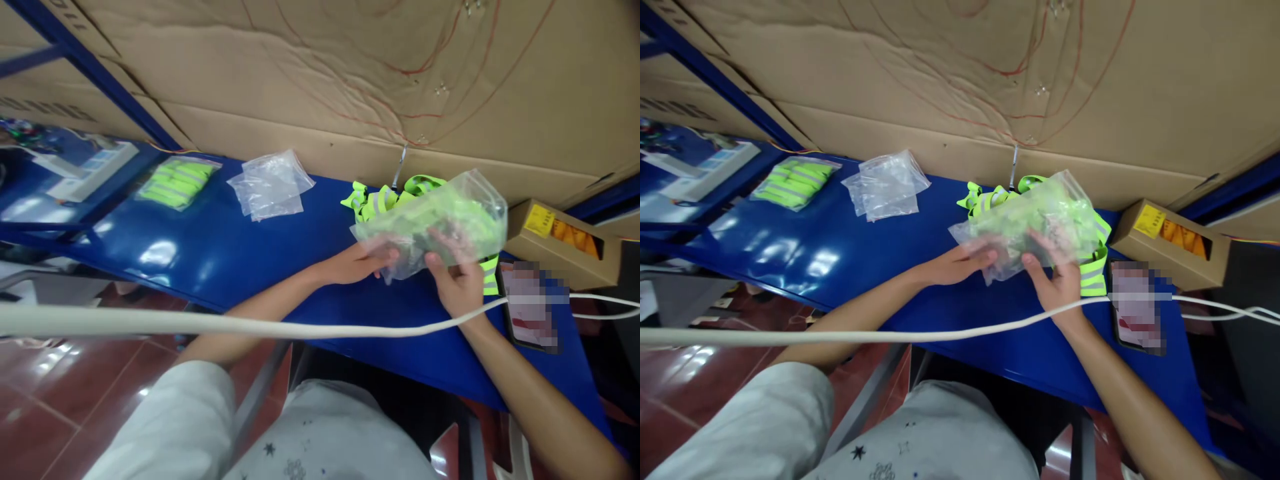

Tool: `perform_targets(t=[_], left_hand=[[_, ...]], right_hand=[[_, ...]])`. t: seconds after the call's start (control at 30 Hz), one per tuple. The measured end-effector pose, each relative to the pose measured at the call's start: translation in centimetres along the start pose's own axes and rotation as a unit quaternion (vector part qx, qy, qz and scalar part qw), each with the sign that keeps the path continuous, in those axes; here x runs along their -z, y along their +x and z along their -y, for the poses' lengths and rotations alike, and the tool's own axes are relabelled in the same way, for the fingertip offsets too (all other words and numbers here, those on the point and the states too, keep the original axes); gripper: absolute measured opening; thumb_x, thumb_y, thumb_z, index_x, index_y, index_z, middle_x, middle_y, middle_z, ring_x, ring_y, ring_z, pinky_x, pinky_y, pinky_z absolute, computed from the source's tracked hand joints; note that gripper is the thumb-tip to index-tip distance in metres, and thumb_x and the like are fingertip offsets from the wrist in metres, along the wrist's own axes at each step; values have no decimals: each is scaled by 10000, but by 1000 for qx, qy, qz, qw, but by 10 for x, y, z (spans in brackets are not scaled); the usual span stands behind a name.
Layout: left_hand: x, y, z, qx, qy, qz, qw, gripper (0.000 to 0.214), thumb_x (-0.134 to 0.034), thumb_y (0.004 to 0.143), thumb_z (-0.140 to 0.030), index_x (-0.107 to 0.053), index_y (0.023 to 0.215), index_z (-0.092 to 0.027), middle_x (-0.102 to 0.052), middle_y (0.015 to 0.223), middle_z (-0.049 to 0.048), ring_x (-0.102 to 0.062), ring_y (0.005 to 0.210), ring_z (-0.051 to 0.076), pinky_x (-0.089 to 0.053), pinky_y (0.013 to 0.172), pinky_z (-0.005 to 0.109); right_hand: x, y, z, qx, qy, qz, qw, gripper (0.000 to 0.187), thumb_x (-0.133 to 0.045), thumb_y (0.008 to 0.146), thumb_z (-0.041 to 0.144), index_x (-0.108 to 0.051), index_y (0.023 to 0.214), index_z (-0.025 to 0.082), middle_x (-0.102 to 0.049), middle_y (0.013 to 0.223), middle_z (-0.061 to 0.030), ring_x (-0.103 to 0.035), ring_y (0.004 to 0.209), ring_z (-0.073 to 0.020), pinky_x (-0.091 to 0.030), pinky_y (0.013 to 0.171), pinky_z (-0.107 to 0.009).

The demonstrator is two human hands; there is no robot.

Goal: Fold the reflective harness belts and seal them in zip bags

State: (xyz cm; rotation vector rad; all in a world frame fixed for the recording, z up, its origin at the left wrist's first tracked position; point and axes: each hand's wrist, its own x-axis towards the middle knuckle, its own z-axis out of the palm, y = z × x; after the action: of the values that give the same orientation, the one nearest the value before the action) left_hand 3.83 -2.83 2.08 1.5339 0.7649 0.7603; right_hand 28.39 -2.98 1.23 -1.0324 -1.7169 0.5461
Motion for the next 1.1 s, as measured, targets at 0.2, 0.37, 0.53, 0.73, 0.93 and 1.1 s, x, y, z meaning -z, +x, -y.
perform_targets(t=[0.2,0.37,0.53,0.73,0.93,1.1], left_hand=[[23,-16,-34,-4,10,68,998,718,-861,840,-421,-527,1455,-264,-684,1285,110,-726,1070,212,-598,868,312],[49,-31,-46,-53,41,-144,987,699,-839,850,-448,-471,1420,-280,-710,985,24,-662,644,111,-476,542,211],[142,-72,-36,-39,215,-515,829,610,-728,905,-576,-477,1354,-250,-702,1020,22,-634,671,119,-530,608,273],[176,-100,-18,100,434,-565,695,469,-681,920,-536,-649,1230,-186,-668,1262,168,-604,1276,366,-460,1151,556],[166,-50,-2,198,587,-423,661,737,-321,1037,-641,-319,1673,-268,-161,1785,93,-133,1653,369,-124,1325,605],[200,-24,34,300,502,-289,758,816,-338,978,-731,-383,1656,-279,-192,1780,102,-106,1653,432,-30,1276,735]], right_hand=[[6,-4,19,-37,67,-78,994,209,-715,983,403,-819,978,223,-801,900,-30,-762,855,-201,-632,872,-358],[-9,-11,13,-78,165,174,968,384,-707,988,443,-686,1326,262,-797,1104,-65,-772,887,-191,-634,776,-314],[-16,-16,9,-103,156,251,950,443,-623,1040,458,-571,1438,270,-724,1285,-105,-748,991,-174,-613,859,-332],[-19,-21,9,-93,78,301,946,372,-598,1046,456,-641,1361,263,-742,1257,-84,-736,970,-173,-592,871,-326],[-17,-18,11,-53,29,309,949,314,-570,1061,436,-686,1289,254,-731,1138,-67,-706,925,-169,-577,811,-298],[-17,-20,8,-4,27,339,941,276,-546,1079,387,-690,1272,252,-692,1283,-84,-713,1001,-169,-583,912,-317]])
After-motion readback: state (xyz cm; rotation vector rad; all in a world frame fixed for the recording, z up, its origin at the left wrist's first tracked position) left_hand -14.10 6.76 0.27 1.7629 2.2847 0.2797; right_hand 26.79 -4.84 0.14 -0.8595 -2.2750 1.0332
